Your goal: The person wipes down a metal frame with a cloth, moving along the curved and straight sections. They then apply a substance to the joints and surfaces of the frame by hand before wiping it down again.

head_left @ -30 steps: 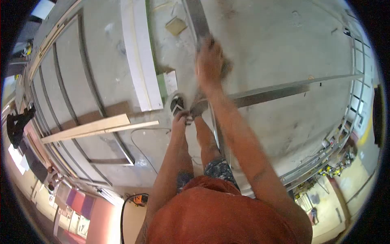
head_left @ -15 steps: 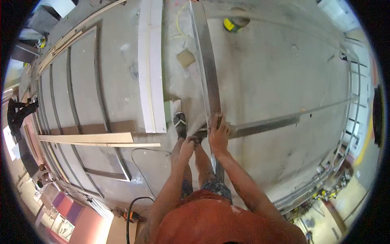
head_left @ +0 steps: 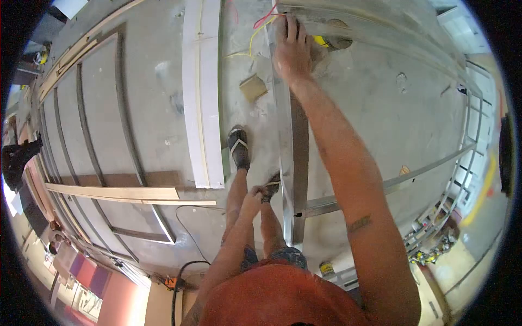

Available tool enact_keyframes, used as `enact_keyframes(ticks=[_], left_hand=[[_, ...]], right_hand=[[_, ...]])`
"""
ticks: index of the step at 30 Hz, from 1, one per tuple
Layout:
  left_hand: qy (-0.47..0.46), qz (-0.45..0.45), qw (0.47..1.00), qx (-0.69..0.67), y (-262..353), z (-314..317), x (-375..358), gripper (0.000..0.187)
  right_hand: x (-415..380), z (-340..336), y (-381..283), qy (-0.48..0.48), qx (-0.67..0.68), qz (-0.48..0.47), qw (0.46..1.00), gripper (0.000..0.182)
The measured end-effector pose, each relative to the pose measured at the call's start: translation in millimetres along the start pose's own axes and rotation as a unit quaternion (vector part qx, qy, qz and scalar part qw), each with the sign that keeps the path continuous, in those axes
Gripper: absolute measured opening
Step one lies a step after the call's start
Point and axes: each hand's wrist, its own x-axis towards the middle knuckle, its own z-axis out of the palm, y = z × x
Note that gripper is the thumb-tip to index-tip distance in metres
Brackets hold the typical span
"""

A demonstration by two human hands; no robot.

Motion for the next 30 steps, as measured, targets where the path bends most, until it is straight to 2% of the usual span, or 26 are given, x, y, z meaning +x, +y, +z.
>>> enact_keyframes(ticks=[2,3,4,5,6,7,9,11,13,15,16,17,19,20,22,26,28,30], left_hand=[[0.038,0.026,0.999,0.002,-6,-18,21,0.032],[0.049,0.010,0.998,-0.043,35,-23,9,0.032],[0.062,-0.001,0.994,-0.088,77,-29,-1,0.033],[0.065,-0.009,0.994,-0.092,74,-34,6,0.033],[0.077,0.003,0.986,-0.148,66,-38,14,0.033],[0.090,0.021,0.974,-0.205,67,-42,21,0.033],[0.092,0.011,0.969,-0.227,67,-45,26,0.033],[0.067,0.007,0.979,-0.194,63,-40,30,0.033],[0.053,-0.006,0.979,-0.195,83,-31,13,0.033],[0.047,-0.016,0.980,-0.194,77,-18,1,0.033],[0.024,-0.024,0.979,-0.203,68,-11,-2,0.032],[0.002,-0.031,0.977,-0.212,59,-4,-4,0.032],[0.006,-0.017,0.986,-0.169,15,13,-3,0.031],[-0.001,-0.032,0.984,-0.173,-12,22,2,0.031],[-0.004,-0.059,0.980,-0.189,-34,41,-6,0.032],[-0.024,-0.058,0.975,-0.212,-45,63,-29,0.034],[0.002,-0.107,0.945,-0.308,-58,72,-18,0.040],[0.017,-0.091,0.927,-0.364,-77,76,13,0.042]], right_hand=[[29,4,6,0.023,-0.021,-0.042,0.999,0.064],[35,19,11,0.013,-0.019,-0.043,0.999,0.064],[43,33,17,0.055,0.007,-0.039,0.998,0.073],[42,41,20,0.095,0.036,-0.035,0.994,0.082],[38,33,25,0.041,0.117,-0.024,0.992,0.082],[29,31,23,0.040,0.120,-0.029,0.992,0.082],[-4,24,13,0.071,0.246,0.099,0.962,0.064],[-64,4,5,-0.009,0.210,0.175,0.962,0.072],[-138,-21,0,-0.098,0.306,0.314,0.893,0.070],[-214,-46,6,-0.257,0.339,0.430,0.796,0.070],[-248,-57,0,-0.198,0.466,0.528,0.682,0.068],[-279,-67,-4,-0.133,0.573,0.605,0.537,0.067],[-334,-89,0,-0.271,0.625,0.602,0.417,0.063],[-364,-85,7,-0.275,0.626,0.602,0.413,0.063],[-413,-79,20,-0.444,0.498,0.557,0.495,0.056],[-409,-67,40,-0.518,0.453,0.505,0.521,0.053],[-417,-44,43,-0.378,0.626,0.570,0.374,0.050],[-422,-42,47,-0.375,0.608,0.602,0.357,0.047]])
